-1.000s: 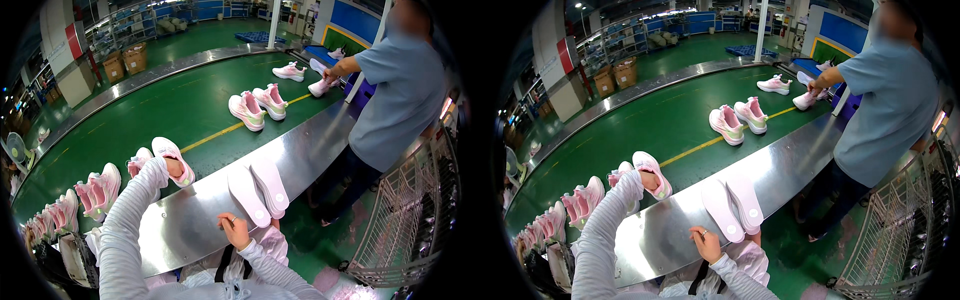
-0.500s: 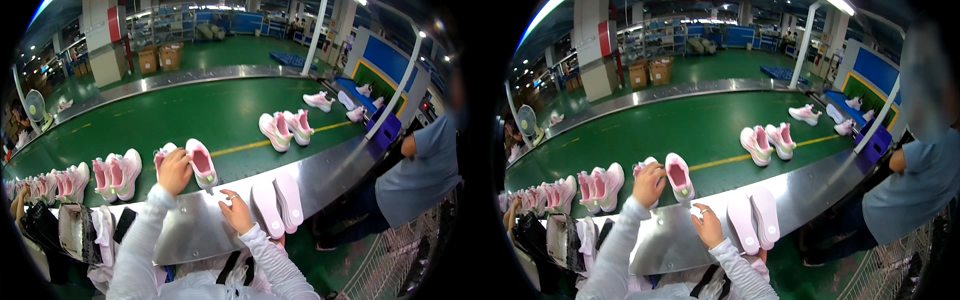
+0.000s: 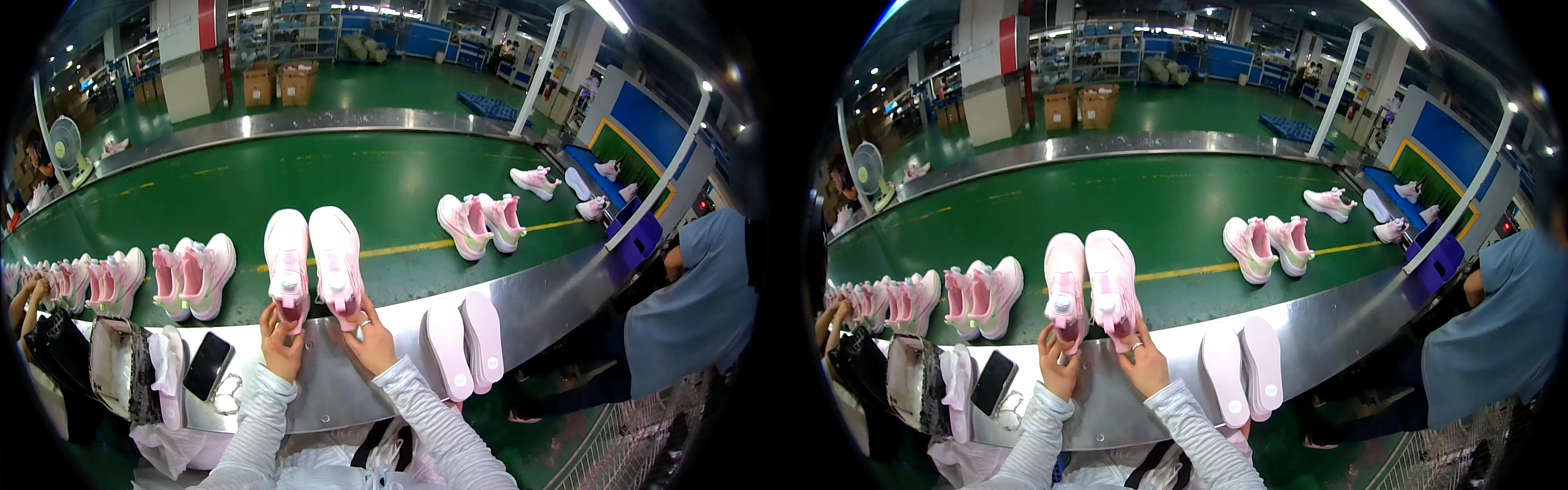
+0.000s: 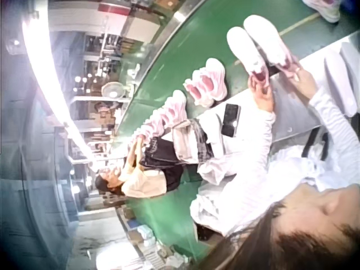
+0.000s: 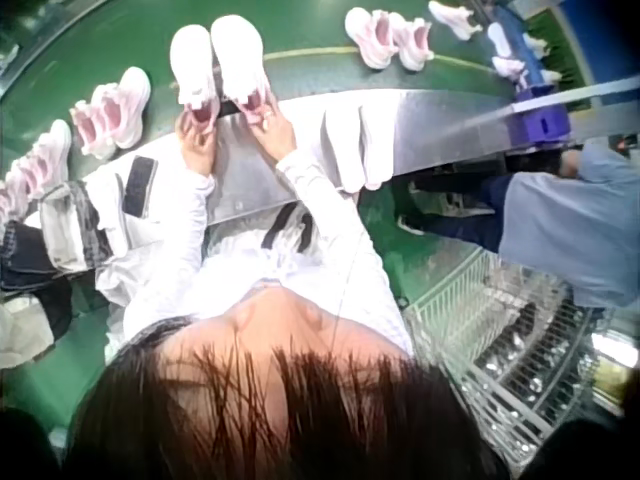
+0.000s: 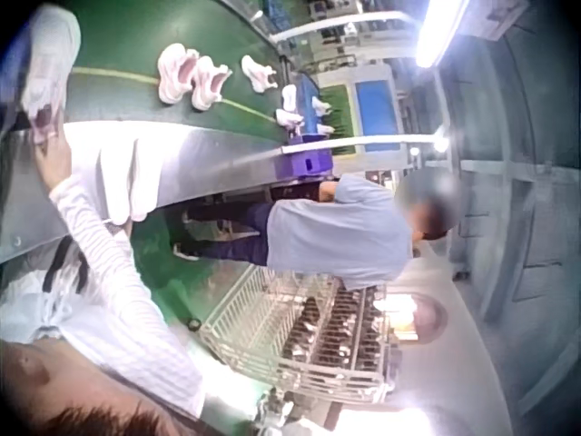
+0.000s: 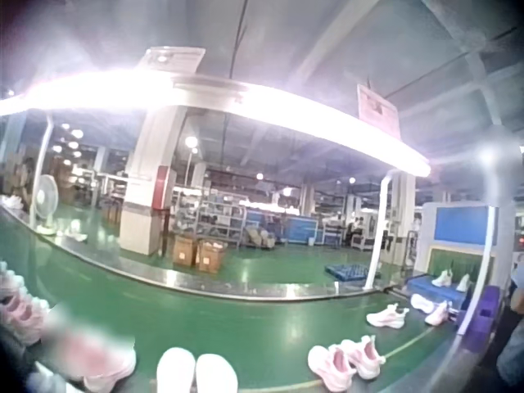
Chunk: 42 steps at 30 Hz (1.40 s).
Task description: The person inserts pink shoe insoles into white and pink sneakers moving along a factory conveyor belt. They pick up insoles from a stack, place them into the shoes, and then push the shoes forward on the belt. The person briefly walks to a nearby rack to restock insoles before returning to the line.
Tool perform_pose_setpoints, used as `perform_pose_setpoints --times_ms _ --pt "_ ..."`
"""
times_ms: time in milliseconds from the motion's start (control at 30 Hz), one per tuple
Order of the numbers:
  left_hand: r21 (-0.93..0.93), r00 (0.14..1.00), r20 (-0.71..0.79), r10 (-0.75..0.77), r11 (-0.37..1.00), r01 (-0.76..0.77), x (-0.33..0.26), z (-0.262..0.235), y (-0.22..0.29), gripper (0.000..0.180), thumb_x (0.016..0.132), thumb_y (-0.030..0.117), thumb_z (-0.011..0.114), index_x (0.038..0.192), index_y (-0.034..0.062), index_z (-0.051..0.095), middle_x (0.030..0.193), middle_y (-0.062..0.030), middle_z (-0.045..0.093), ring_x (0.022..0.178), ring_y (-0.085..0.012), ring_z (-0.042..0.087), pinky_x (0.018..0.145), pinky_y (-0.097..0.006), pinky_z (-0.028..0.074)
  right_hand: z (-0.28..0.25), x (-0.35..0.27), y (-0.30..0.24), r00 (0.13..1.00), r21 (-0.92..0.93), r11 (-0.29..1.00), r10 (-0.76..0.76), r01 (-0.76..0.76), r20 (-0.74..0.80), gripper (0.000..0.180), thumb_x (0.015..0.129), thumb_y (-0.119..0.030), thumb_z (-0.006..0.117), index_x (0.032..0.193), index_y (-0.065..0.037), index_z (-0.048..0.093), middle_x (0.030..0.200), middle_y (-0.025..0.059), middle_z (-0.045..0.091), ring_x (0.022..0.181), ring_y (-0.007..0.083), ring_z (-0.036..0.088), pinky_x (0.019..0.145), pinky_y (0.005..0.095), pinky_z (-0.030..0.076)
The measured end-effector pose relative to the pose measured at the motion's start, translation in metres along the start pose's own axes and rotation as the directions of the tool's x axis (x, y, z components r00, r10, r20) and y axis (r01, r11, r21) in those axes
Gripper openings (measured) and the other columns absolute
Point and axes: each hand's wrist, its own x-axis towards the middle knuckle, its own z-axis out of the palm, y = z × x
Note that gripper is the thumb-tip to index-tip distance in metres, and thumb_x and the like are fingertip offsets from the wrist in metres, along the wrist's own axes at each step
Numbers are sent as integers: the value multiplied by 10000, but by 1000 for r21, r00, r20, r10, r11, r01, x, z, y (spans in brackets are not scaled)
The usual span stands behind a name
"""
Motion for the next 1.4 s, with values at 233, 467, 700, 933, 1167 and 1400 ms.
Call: perform_pose_setpoints --times_ms 233,467,700,933,1167,1400 --pt "-68 969 65 -238 968 242 -4 3 4 228 650 18 656 868 17 588 1197 -196 367 977 -341 531 768 -361 464 5 0 1 990 -102 985 -138 138 12 229 672 -88 611 884 -52 533 1286 134 382 875 315 550 757 378 453" --pt "-37 979 96 -179 982 183 0 2 3 237 662 26 647 893 12 597 1227 -187 354 1023 -316 503 791 -350 456 13 7 1 998 -25 998 -61 61 -1 263 696 -81 590 954 -72 542 1273 144 391 865 319 549 762 373 445" --pt "-80 965 212 -155 981 175 11 12 -27 423 730 44 536 1146 41 458 1279 -165 334 1090 -297 439 859 -316 388 34 21 18 999 173 985 3 4 -39 419 769 -140 562 1169 -76 455 1263 177 388 1089 337 445 905 357 368" --pt "-330 953 204 -224 901 282 40 33 -30 593 735 2 519 1284 70 306 1314 -128 285 1204 -289 310 963 -380 274 -84 -26 -13 956 -99 992 49 -81 -288 391 740 -129 585 1105 -30 489 1121 148 502 1009 309 483 877 370 382" --pt "-239 922 295 252 953 -185 71 106 71 465 722 25 542 1170 24 420 1258 -163 370 1210 -318 306 990 -389 244 -103 -66 28 960 -334 913 159 -232 -232 435 712 -143 599 1115 -40 472 1148 173 466 1027 319 479 836 360 412" --pt "-217 694 517 501 861 -460 127 227 102 537 728 102 571 1213 20 357 1258 -172 373 1212 -319 307 994 -367 274 -84 -76 39 959 -535 799 186 -274 -213 405 736 -204 575 1110 -70 491 1198 225 408 1007 302 488 818 357 420"
